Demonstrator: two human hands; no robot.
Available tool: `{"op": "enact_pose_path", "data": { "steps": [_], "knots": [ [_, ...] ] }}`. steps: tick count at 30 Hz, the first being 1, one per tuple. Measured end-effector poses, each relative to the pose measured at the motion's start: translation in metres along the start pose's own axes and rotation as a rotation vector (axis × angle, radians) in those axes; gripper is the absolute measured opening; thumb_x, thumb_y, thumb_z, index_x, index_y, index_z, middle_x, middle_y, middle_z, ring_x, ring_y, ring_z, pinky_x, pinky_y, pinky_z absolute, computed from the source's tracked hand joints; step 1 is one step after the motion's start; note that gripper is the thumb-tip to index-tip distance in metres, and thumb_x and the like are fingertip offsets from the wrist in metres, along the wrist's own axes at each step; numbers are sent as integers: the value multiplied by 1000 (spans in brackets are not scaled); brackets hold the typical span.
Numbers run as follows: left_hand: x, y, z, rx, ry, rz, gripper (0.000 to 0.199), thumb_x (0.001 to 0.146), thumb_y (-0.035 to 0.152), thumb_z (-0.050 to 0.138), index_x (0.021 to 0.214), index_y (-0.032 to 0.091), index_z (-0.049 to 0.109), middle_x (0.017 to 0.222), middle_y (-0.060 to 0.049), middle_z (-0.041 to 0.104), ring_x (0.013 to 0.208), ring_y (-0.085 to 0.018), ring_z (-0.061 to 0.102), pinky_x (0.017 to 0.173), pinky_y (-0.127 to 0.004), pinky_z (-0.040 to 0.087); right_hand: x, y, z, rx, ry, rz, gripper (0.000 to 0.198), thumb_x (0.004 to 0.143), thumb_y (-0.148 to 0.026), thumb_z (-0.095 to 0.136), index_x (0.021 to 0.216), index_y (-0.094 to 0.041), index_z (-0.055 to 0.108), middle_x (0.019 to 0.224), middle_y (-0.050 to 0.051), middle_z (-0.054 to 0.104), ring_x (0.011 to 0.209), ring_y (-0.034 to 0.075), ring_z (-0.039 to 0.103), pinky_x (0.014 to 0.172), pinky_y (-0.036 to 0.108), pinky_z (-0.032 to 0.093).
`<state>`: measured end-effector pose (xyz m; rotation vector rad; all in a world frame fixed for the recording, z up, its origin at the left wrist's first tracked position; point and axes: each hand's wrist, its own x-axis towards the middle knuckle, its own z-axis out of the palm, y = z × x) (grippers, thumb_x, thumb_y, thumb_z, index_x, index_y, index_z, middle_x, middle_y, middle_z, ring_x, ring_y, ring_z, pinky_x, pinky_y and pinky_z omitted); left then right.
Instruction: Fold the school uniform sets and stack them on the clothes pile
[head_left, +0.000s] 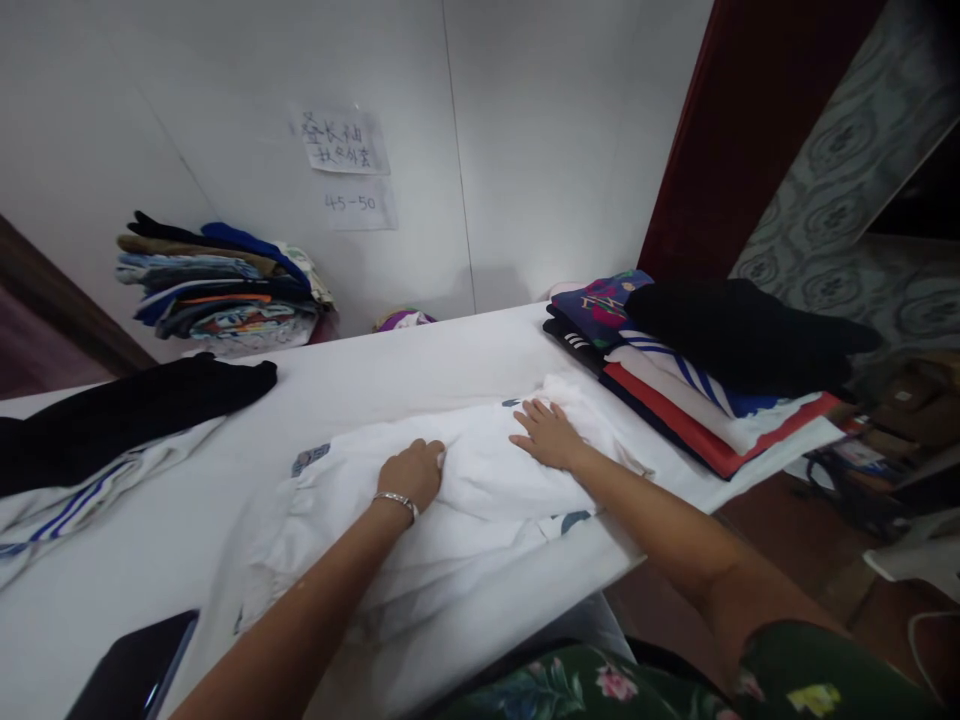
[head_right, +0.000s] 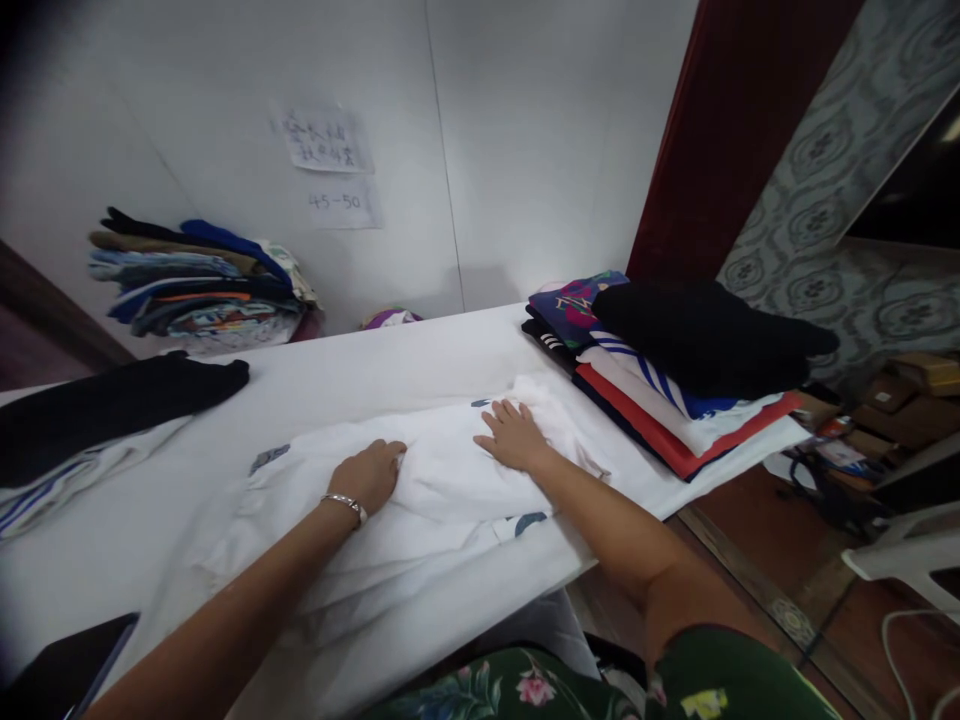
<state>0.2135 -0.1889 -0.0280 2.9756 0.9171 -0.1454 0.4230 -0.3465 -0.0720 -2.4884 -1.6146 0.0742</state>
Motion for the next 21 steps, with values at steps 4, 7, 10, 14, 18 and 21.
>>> {"op": "enact_pose_path", "data": {
  "steps": [4, 7, 10, 14, 18, 21],
  "knots": [
    [-3, 21, -16, -32, 287, 154, 35, 91, 23, 37, 115, 20, 62, 130, -11, 56, 121, -26, 51, 101, -45, 38, -3, -1, 8, -72, -4, 12, 64, 94, -58, 25, 143, -19, 37, 154, 11, 27, 143, 29, 18, 114, 51, 12],
    [-4, 45, -14, -101, 360, 377, 42, 94, 39, 37, 129, 23, 53, 145, -8, 43, 135, -25, 36, 111, -48, 26, -3, -5, 2, -89, 7, 14, 64, 94, -58, 24, 143, -19, 37, 153, 12, 28, 142, 30, 20, 113, 51, 14],
    [0, 55, 9, -45, 180, 437, 50, 92, 44, 39, 138, 24, 44, 151, -7, 34, 140, -28, 27, 111, -55, 22, -2, -2, -9, -87, -25, -1, 64, 93, -58, 26, 143, -20, 36, 152, 12, 29, 141, 30, 22, 112, 52, 17],
    [6, 49, 38, -45, 39, 358, 58, 92, 45, 36, 146, 26, 31, 155, -3, 22, 143, -27, 19, 111, -55, 22, -3, 26, -24, -131, 12, 107, 67, 91, -61, 30, 145, -21, 33, 155, 11, 22, 144, 30, 12, 113, 56, 7],
    [7, 46, 41, -74, 21, 346, 60, 92, 49, 33, 147, 28, 28, 156, 0, 19, 144, -26, 15, 112, -55, 19, -5, 65, -19, 37, -149, 349, 73, 89, -66, 24, 149, -25, 20, 157, 8, 16, 144, 26, 15, 113, 53, 15],
    [7, 48, 39, -83, 21, 348, 60, 92, 49, 33, 147, 28, 27, 156, 0, 20, 144, -26, 15, 112, -55, 19, -6, 76, -13, 82, -157, 358, 72, 89, -66, 23, 150, -27, 16, 157, 5, 15, 144, 21, 15, 114, 49, 15]
  ]
}}
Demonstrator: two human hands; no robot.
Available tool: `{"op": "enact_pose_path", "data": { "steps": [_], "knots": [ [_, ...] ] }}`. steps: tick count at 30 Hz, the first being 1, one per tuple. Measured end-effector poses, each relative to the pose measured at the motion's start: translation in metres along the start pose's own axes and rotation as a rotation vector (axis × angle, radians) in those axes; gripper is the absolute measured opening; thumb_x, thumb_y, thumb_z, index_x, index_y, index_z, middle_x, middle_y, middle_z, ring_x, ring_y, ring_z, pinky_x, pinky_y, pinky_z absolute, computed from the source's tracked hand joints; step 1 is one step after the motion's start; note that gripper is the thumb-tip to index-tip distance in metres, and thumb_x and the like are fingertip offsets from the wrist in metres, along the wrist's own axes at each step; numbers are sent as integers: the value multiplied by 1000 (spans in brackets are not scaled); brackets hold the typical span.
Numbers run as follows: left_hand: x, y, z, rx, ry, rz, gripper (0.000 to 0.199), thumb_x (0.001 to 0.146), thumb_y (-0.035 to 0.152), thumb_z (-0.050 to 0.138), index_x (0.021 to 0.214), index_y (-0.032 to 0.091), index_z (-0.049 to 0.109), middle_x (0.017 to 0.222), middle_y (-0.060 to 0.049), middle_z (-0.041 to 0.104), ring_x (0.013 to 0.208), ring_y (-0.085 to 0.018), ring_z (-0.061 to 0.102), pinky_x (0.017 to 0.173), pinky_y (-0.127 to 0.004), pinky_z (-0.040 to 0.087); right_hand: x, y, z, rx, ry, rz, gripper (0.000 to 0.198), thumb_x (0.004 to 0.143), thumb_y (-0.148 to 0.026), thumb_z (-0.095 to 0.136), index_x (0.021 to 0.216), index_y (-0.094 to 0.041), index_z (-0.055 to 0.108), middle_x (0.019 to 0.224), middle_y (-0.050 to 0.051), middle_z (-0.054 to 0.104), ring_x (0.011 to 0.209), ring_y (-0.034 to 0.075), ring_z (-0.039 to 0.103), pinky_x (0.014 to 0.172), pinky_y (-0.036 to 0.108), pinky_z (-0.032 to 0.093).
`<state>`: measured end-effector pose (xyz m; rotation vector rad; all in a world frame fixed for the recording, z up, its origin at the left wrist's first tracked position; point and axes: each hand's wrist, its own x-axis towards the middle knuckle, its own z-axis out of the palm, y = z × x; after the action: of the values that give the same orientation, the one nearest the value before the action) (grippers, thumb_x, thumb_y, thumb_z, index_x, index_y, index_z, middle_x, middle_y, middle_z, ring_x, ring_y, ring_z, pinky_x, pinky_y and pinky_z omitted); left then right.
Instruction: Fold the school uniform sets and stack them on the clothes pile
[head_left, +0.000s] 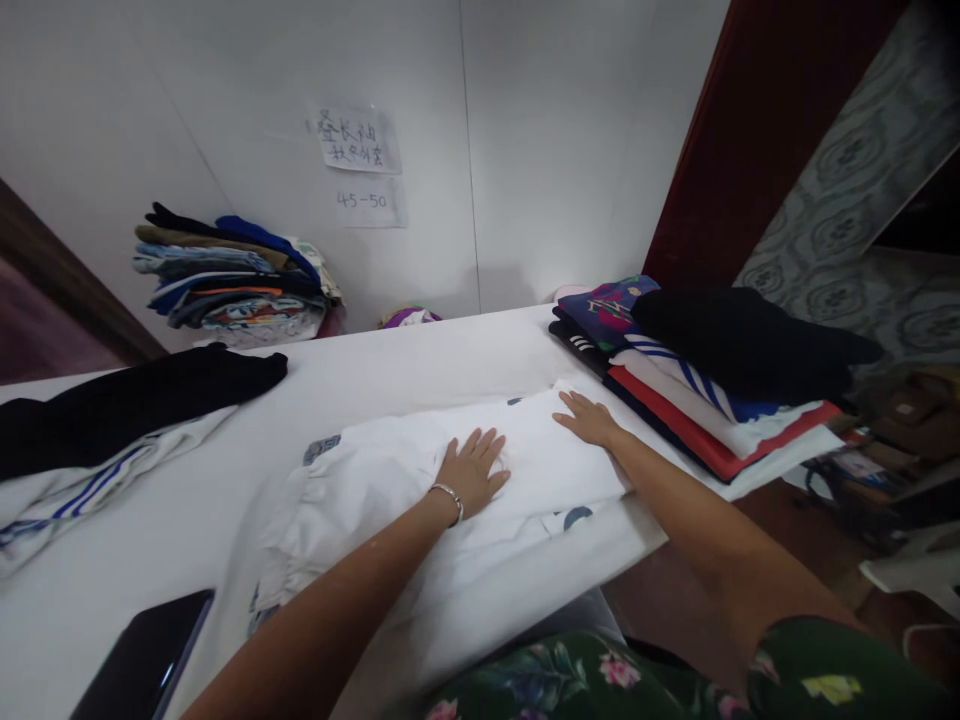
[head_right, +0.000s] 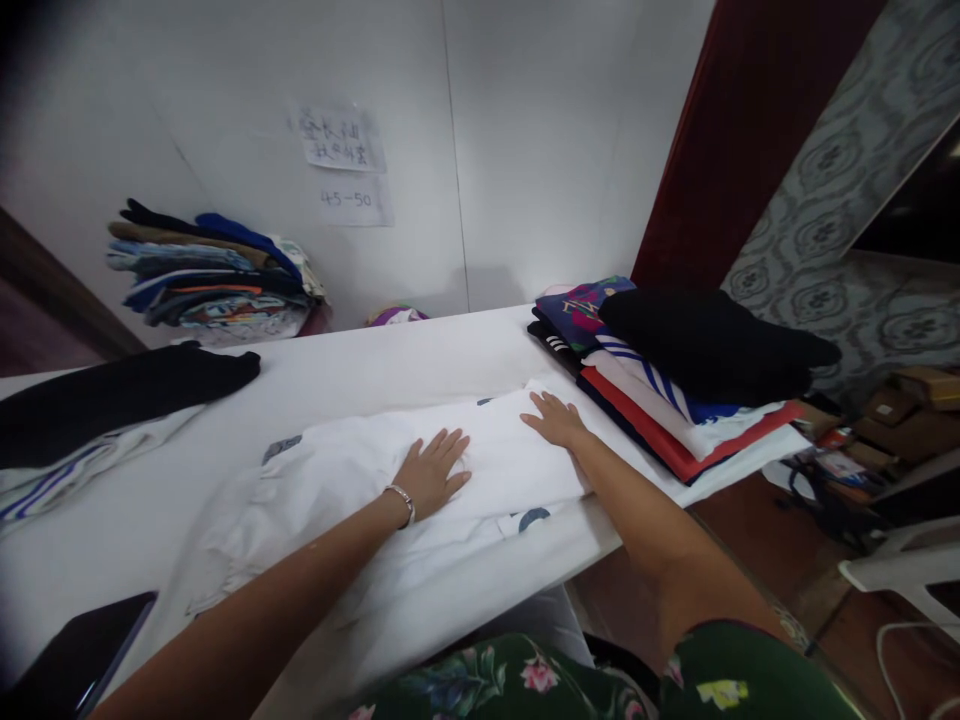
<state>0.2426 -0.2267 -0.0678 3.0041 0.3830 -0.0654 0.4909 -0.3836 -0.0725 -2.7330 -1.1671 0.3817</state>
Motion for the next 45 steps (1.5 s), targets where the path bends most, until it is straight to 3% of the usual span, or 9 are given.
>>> {"op": "enact_pose_path", "data": {
  "steps": [6, 10, 16, 23, 28, 31, 36, 40, 45],
  "knots": [
    [0, 0, 4, -17, 19, 7, 61, 91, 49, 33, 148, 28, 27, 156, -2, 20, 143, -27, 16, 112, -56, 18, -21, -12, 4, -86, 150, -36, 64, 93, -59, 24, 146, -24, 29, 157, 9, 18, 144, 26, 12, 113, 56, 12],
    [-2, 2, 4, -52, 14, 8, 63, 91, 52, 33, 148, 26, 26, 156, -2, 20, 144, -27, 15, 112, -57, 17, -38, -9, 20, -164, 199, -177, 61, 94, -56, 23, 145, -24, 31, 155, 7, 24, 143, 24, 20, 112, 50, 23],
    [-5, 5, 5, -91, 14, 14, 66, 90, 58, 28, 148, 27, 22, 157, 0, 20, 144, -25, 14, 113, -56, 16, -37, -10, 25, -169, 269, -185, 61, 93, -57, 25, 141, -23, 39, 151, 10, 33, 140, 29, 28, 107, 57, 28],
    [-11, 7, 5, -105, 44, 32, 66, 91, 58, 28, 147, 24, 24, 156, -3, 21, 143, -25, 16, 112, -54, 16, -47, -59, 46, -191, 368, -504, 55, 95, -52, 24, 141, -27, 39, 151, 8, 34, 140, 27, 28, 108, 56, 27],
    [-16, 3, 3, -57, 100, 57, 62, 91, 55, 33, 144, 23, 32, 153, -4, 31, 140, -22, 25, 113, -43, 21, -48, -60, 69, -235, 398, -586, 55, 94, -50, 28, 141, -24, 40, 151, 10, 34, 140, 28, 28, 108, 54, 27],
    [-33, -20, -3, -25, 120, -54, 63, 89, 60, 35, 139, 24, 42, 150, -5, 37, 140, -24, 25, 114, -44, 16, -47, -56, 69, -230, 400, -587, 55, 94, -49, 28, 141, -24, 40, 151, 10, 32, 139, 28, 29, 108, 53, 28],
    [-79, -77, -9, -58, 129, -496, 68, 86, 65, 35, 139, 23, 41, 153, -8, 30, 142, -27, 22, 114, -49, 16, -49, -57, 68, -211, 399, -591, 56, 93, -52, 30, 141, -24, 40, 151, 10, 32, 140, 29, 28, 109, 54, 28],
    [-92, -92, -11, -95, 117, -547, 69, 87, 62, 37, 139, 18, 41, 153, -9, 29, 142, -25, 22, 114, -41, 20, -50, -58, 68, -213, 388, -606, 57, 94, -53, 27, 142, -24, 39, 152, 10, 31, 140, 29, 28, 109, 54, 27],
    [-84, -104, -40, -119, 156, -674, 48, 94, 47, 31, 123, 20, 58, 135, -5, 56, 123, -19, 49, 103, -30, 37, -50, -58, 69, -214, 398, -615, 58, 94, -54, 28, 141, -22, 40, 151, 11, 33, 139, 29, 29, 108, 54, 27]
  ]
}}
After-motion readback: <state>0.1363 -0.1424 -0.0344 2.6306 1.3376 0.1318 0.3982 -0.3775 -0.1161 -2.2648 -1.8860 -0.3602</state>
